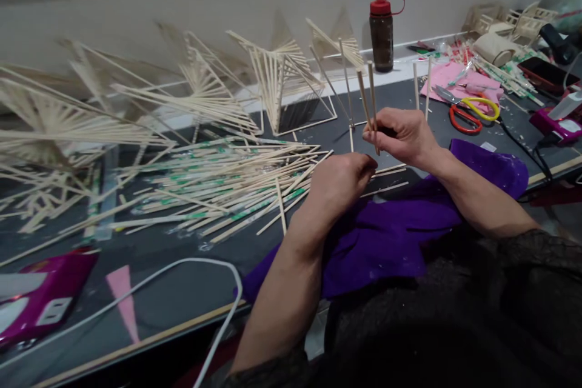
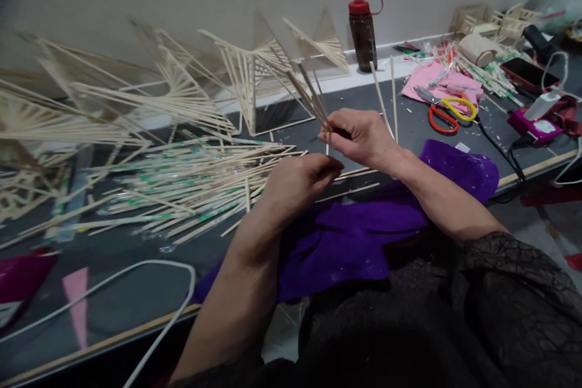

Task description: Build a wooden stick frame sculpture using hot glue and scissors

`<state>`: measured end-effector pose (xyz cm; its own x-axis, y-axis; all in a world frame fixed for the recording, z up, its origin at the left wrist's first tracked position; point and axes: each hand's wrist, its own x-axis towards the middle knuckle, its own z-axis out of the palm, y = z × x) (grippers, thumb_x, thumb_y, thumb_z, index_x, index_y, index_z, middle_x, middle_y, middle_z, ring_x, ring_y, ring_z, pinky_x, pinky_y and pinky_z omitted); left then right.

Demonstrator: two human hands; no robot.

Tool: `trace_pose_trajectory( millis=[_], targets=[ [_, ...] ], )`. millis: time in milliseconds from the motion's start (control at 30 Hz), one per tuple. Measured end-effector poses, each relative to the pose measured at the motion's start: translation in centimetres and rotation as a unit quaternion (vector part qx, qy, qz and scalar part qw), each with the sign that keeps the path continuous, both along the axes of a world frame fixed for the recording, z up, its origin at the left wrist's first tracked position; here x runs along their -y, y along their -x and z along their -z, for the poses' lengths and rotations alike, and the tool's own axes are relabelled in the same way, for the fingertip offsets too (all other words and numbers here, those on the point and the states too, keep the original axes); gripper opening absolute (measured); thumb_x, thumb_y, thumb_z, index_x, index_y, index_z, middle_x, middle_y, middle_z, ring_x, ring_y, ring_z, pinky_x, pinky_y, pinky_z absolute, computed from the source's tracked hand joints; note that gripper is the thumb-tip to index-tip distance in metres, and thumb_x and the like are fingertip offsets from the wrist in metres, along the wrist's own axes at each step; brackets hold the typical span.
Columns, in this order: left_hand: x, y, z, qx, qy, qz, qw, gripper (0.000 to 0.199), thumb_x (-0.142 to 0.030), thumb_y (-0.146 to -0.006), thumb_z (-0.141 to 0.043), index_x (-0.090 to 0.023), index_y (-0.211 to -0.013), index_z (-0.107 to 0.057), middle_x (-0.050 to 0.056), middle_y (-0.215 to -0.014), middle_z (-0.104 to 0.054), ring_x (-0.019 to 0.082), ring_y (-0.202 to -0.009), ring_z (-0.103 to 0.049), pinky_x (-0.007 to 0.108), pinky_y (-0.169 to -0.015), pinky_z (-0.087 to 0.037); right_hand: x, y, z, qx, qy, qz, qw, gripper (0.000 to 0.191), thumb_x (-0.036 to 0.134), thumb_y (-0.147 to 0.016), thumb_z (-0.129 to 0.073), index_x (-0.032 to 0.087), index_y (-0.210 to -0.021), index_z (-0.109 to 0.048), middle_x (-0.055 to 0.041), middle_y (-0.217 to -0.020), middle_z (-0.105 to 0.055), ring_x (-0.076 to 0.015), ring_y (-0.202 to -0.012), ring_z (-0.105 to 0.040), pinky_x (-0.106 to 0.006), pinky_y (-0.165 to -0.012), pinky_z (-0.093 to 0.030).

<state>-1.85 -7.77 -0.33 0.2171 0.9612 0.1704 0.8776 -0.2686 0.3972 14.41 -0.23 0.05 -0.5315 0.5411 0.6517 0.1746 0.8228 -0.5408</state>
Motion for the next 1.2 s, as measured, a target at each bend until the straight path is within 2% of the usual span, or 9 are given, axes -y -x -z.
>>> trace_pose_trajectory(
  millis=[167,333,467,667,867,967,1100,1200],
  targets=[
    [0.4,-2.4,0.2,-0.14,0.056,0.028,0.988,0.027,-0.023,-0.09,-0.051,-0.019,-0.101,-0.075,0.014,-0.11,-0.072,0.027,-0.097,-0.069,0.032,-0.074,-0.049,-0.4,0.3,0.3,0.025,0.005,-0.002,1.0,0.024,0.03,-0.089,-0.055,0.017,-0.069,-0.054,0.0021,-0.069,-0.053,-0.0089,-0.065,-0.046,-0.024,-0.063,-0.035],
    [0.6,-2.9,-0.2,-0.22,0.077,0.044,0.972,0.034,-0.024,-0.095,-0.043,-0.014,-0.097,-0.076,0.018,-0.11,-0.07,0.03,-0.101,-0.069,0.034,-0.072,-0.049,-0.7,0.4,0.5,0.035,0.081,-0.025,0.996,0.018,0.024,-0.085,-0.054,0.015,-0.07,-0.058,0.0026,-0.065,-0.054,-0.0087,-0.064,-0.047,-0.024,-0.061,-0.034],
    [0.7,-2.9,-0.5,-0.217,0.1,0.051,0.97,0.035,-0.026,-0.096,-0.043,-0.014,-0.102,-0.075,0.018,-0.102,-0.072,0.033,-0.097,-0.071,0.037,-0.073,-0.051,-0.7,0.4,0.7,0.011,0.144,-0.049,0.988,0.022,0.03,-0.087,-0.054,0.015,-0.073,-0.06,0.0034,-0.062,-0.057,-0.0085,-0.061,-0.05,-0.023,-0.06,-0.036],
    [0.8,-2.8,-0.3,-0.226,0.111,0.038,0.967,0.032,-0.027,-0.094,-0.049,-0.017,-0.115,-0.071,0.018,-0.101,-0.075,0.033,-0.097,-0.072,0.037,-0.077,-0.053,-1.0,0.6,1.2,-0.021,0.183,-0.078,0.98,0.026,0.034,-0.088,-0.057,0.015,-0.07,-0.06,0.0039,-0.059,-0.056,-0.0073,-0.058,-0.051,-0.022,-0.058,-0.038],
    [0.4,-2.7,0.4,-0.257,0.114,0.035,0.959,0.032,-0.026,-0.094,-0.045,-0.016,-0.112,-0.07,0.018,-0.094,-0.076,0.032,-0.094,-0.073,0.036,-0.075,-0.053,-1.0,0.5,1.1,-0.009,0.226,-0.069,0.972,0.031,0.039,-0.086,-0.058,0.015,-0.067,-0.058,0.0042,-0.055,-0.056,-0.0063,-0.05,-0.048,-0.02,-0.052,-0.036],
    [0.4,-3.0,0.4,-0.252,0.118,0.034,0.96,0.032,-0.026,-0.093,-0.045,-0.017,-0.11,-0.071,0.016,-0.095,-0.076,0.03,-0.092,-0.073,0.034,-0.073,-0.052,-0.9,0.5,0.9,0.005,0.226,-0.066,0.972,0.03,0.037,-0.087,-0.058,0.014,-0.068,-0.059,0.0039,-0.055,-0.056,-0.0065,-0.052,-0.049,-0.021,-0.054,-0.036],
    [0.7,-2.9,-0.2,-0.229,0.116,0.035,0.966,0.032,-0.027,-0.093,-0.045,-0.018,-0.096,-0.076,0.015,-0.087,-0.076,0.028,-0.086,-0.073,0.032,-0.069,-0.048,-1.0,0.5,1.0,0.009,0.199,-0.043,0.979,0.027,0.033,-0.089,-0.058,0.014,-0.069,-0.061,0.0033,-0.06,-0.056,-0.0073,-0.059,-0.051,-0.022,-0.06,-0.037],
    [0.4,-1.6,-0.6,-0.16,0.119,0.052,0.979,0.029,-0.032,-0.09,-0.051,-0.02,-0.082,-0.076,0.009,-0.075,-0.074,0.022,-0.072,-0.069,0.028,-0.062,-0.043,-1.2,0.5,1.2,0.0,0.154,-0.002,0.988,0.024,0.031,-0.086,-0.062,0.014,-0.07,-0.063,0.0025,-0.069,-0.054,-0.0085,-0.067,-0.051,-0.023,-0.063,-0.036]
  ],
)
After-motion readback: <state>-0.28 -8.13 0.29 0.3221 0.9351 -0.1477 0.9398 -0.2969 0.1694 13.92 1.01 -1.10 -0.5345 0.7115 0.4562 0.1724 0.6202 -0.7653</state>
